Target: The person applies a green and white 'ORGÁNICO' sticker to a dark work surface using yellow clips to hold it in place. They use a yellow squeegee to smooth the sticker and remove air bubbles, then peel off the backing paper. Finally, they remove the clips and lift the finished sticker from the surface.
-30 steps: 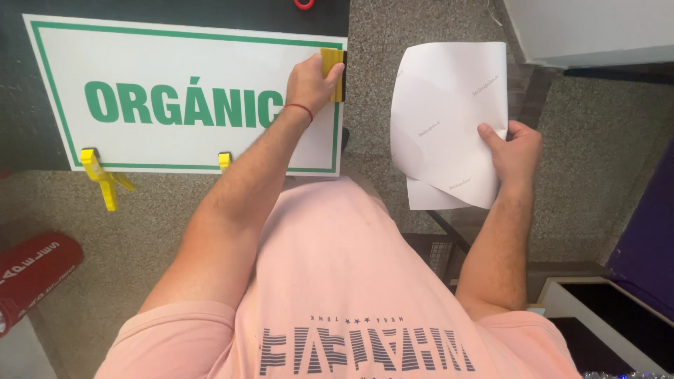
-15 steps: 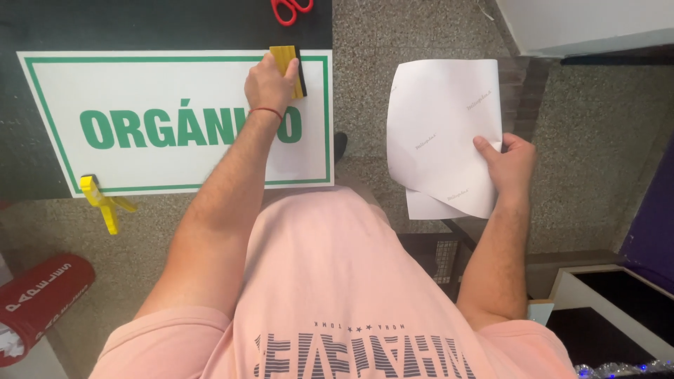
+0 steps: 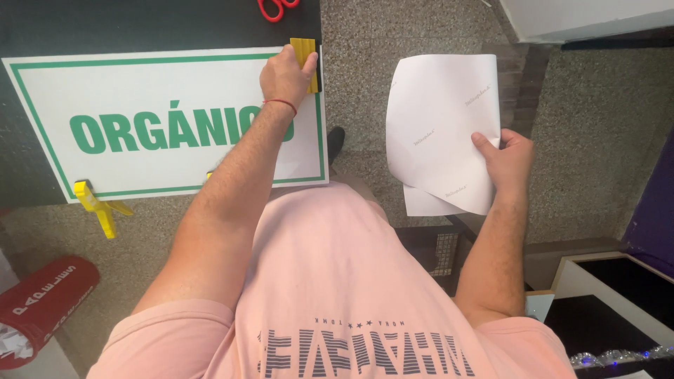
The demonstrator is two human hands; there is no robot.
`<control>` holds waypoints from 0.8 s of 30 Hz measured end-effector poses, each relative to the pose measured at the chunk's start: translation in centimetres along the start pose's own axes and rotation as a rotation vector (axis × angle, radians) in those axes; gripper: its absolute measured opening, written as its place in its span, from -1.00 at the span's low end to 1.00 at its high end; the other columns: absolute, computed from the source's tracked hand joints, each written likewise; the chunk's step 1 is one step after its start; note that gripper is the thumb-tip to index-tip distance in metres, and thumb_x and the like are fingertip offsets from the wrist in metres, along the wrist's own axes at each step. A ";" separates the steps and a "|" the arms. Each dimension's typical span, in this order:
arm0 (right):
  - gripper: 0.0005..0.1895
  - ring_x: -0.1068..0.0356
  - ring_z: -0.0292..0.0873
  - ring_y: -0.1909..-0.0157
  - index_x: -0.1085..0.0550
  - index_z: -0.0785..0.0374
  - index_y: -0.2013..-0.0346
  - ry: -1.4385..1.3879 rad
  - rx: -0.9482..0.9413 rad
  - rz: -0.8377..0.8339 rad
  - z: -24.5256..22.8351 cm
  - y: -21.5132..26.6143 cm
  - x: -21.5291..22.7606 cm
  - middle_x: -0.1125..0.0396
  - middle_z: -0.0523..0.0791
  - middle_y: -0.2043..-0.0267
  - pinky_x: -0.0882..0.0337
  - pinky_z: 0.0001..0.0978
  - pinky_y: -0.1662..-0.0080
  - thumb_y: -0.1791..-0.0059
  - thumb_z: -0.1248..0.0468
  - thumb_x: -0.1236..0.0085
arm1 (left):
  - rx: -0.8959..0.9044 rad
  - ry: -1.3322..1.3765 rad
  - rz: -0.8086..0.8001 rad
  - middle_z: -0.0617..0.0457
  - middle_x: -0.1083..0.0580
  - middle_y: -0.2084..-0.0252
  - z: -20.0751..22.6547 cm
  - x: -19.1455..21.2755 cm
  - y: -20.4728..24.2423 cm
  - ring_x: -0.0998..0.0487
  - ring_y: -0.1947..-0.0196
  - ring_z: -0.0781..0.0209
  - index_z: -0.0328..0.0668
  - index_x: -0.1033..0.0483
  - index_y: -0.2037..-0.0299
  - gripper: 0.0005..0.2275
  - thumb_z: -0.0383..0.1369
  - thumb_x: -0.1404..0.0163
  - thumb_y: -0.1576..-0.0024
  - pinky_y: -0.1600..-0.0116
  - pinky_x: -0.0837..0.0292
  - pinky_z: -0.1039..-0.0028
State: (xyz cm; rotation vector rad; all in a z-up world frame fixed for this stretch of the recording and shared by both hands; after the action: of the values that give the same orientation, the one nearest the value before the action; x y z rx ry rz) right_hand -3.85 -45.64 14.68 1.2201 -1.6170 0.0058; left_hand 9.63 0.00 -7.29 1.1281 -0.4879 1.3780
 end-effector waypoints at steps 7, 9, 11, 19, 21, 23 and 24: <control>-0.79 -0.54 -0.26 0.16 -0.65 0.14 0.22 0.014 0.062 0.013 1.2 -0.7 0.1 -0.62 -0.22 0.14 -0.54 -0.32 0.17 -0.15 0.13 -0.52 | 0.042 -0.014 -0.028 -0.06 -0.68 0.19 1.2 0.9 0.3 -0.70 0.22 -0.15 -0.11 -0.54 0.06 -0.50 0.22 -0.03 -0.42 0.25 -0.59 0.09; -0.81 -0.59 -0.21 0.11 -0.68 0.14 0.12 0.034 -0.001 -0.001 -0.1 0.4 0.1 -0.65 -0.18 0.06 -0.59 -0.25 0.10 -0.14 0.11 -0.49 | 0.110 0.040 -0.131 -0.08 -0.67 0.09 1.0 1.1 0.2 -0.66 0.11 -0.20 -0.11 -0.57 0.07 -0.49 0.23 -0.04 -0.39 0.12 -0.55 0.02; -0.80 -0.59 -0.20 0.09 -0.69 0.12 0.09 0.047 -0.017 -0.006 -1.3 0.9 0.2 -0.65 -0.18 0.04 -0.58 -0.24 0.07 -0.14 0.10 -0.48 | 0.187 0.316 -0.199 -0.03 -0.65 0.05 1.7 4.0 1.4 -0.73 0.07 -0.05 -0.12 -0.53 0.03 -0.55 0.15 -0.06 -0.37 0.25 -0.69 0.23; -0.70 -0.60 -0.04 -0.11 -0.69 0.19 -0.10 0.072 0.023 -0.012 -2.3 0.7 -1.0 -0.63 -0.10 -0.13 -0.63 -0.10 -0.09 -0.13 0.13 -0.45 | 0.404 0.947 0.060 0.07 -0.62 0.23 -8.1 9.7 9.3 -0.80 0.28 0.17 -0.09 -0.50 0.16 -0.68 0.00 -0.13 -0.31 0.47 -0.73 0.47; -0.73 -0.61 -0.02 0.23 -0.72 0.14 -0.01 -0.062 0.257 0.091 -0.9 -1.2 -1.5 -0.56 -0.01 0.27 -0.58 -0.17 0.18 -0.13 0.12 -0.64 | 0.124 0.871 0.241 -0.18 -0.71 0.07 -10.9 10.8 10.9 -0.78 0.08 0.12 -0.30 -0.58 -0.12 -0.66 -0.11 -0.20 -0.49 0.08 -0.82 0.21; -0.74 -0.63 0.04 0.14 -0.70 0.18 -0.05 -0.061 0.313 0.108 -1.7 -1.2 -1.8 -0.58 0.03 0.20 -0.58 -0.12 0.12 -0.14 0.19 -0.60 | 0.160 0.791 0.254 -0.17 -0.71 0.04 -13.9 10.8 12.4 -0.77 0.03 0.07 -0.27 -0.57 -0.14 -0.67 -0.12 -0.23 -0.48 0.01 -0.81 0.17; -0.74 -0.64 0.10 0.05 -0.68 0.22 -0.10 -0.060 0.361 0.122 -2.1 -1.1 -2.0 -0.59 0.07 0.13 -0.58 -0.06 0.06 -0.15 0.27 -0.57 | 0.200 0.706 0.258 -0.15 -0.70 0.00 -15.6 10.8 13.5 -0.76 -0.02 0.03 -0.24 -0.57 -0.16 -0.67 -0.13 -0.25 -0.47 -0.05 -0.80 0.14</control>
State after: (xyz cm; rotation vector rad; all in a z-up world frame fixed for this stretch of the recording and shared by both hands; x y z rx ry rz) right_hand -1.76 -43.70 13.58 1.4002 -1.7919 0.3541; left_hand -5.73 16.15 -0.58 0.6705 0.0224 1.9635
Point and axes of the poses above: each hand's wrist, its own y-axis away from the middle knuckle, its own x-axis out of the back of the hand, z = x × y, the point moved 6 cm from there along -y, towards the middle knuckle
